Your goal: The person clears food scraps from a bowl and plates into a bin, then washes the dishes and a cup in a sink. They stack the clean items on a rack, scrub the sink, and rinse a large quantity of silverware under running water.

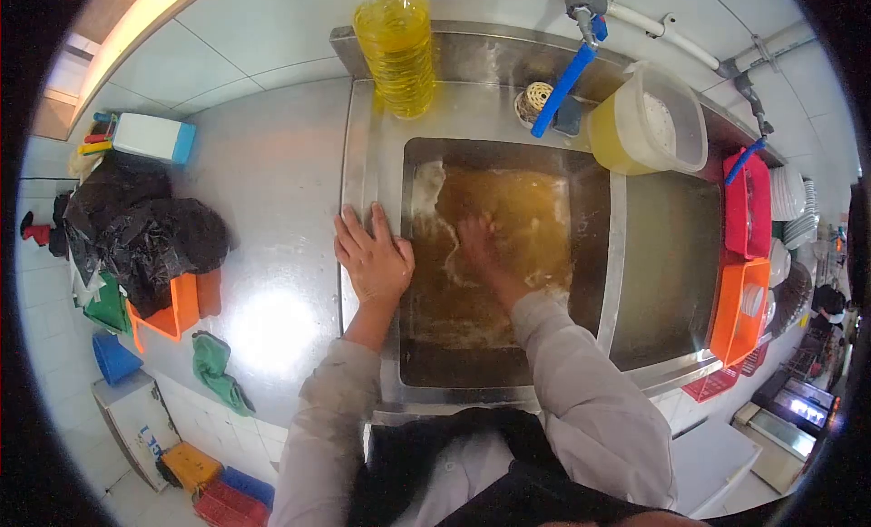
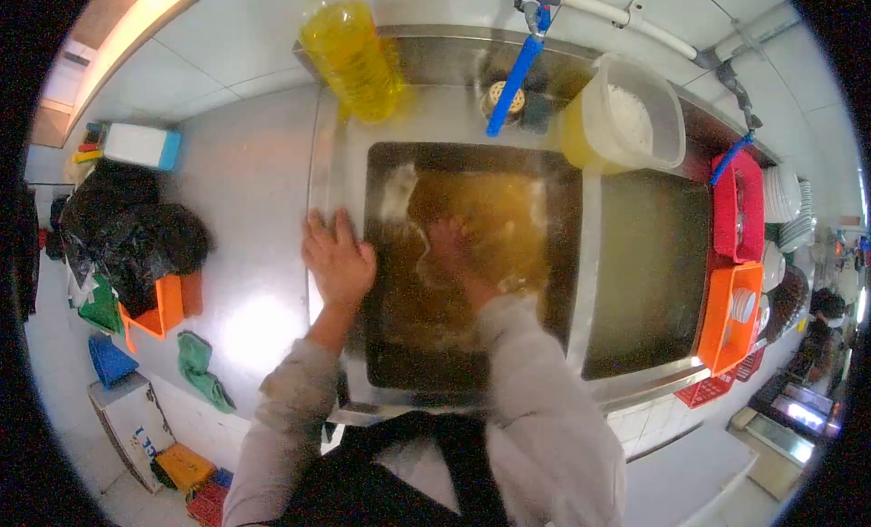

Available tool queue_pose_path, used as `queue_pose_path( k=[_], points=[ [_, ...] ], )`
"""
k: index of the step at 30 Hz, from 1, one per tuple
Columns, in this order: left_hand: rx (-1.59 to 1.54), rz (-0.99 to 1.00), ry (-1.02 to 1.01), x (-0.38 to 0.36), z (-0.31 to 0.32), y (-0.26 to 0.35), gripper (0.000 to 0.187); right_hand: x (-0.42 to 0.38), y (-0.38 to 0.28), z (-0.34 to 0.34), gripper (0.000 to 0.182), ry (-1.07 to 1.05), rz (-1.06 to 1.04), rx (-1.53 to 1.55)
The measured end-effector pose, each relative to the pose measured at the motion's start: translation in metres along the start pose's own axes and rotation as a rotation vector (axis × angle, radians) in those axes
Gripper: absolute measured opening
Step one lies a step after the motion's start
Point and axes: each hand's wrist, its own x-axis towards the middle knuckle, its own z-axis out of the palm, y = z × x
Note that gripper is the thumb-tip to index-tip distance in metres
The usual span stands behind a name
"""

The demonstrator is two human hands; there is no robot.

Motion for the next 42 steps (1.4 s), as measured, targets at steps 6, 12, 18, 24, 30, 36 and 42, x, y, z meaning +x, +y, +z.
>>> queue_pose_path(
  k=[6,12,18,24,30,36,42],
  points=[
    [-0.03,0.009,0.011,-0.001,0.001,-0.001,0.06,-0.056,0.012,-0.005,0.032,0.051,-0.509,-0.151],
    [-0.035,0.016,0.006,0.001,-0.002,-0.001,0.058,0.014,0.062,-0.022,0.027,0.417,-0.187,0.38],
    [-0.021,0.013,-0.024,0.001,-0.004,0.0,0.059,-0.002,0.021,0.026,0.034,0.413,-0.254,0.186],
    [-0.033,0.002,-0.022,0.002,-0.004,0.001,0.059,-0.073,0.019,0.036,0.038,0.06,-0.121,0.126],
    [-0.005,-0.001,-0.01,0.001,-0.003,0.001,0.059,0.022,0.037,-0.003,0.036,0.211,0.16,0.326],
    [-0.018,-0.01,0.004,0.002,0.0,0.0,0.057,0.077,0.042,-0.035,0.036,0.368,0.385,0.47],
    [-0.031,-0.005,0.021,0.001,0.0,0.0,0.058,0.101,0.08,0.065,0.03,0.49,0.09,0.301]
  ],
)
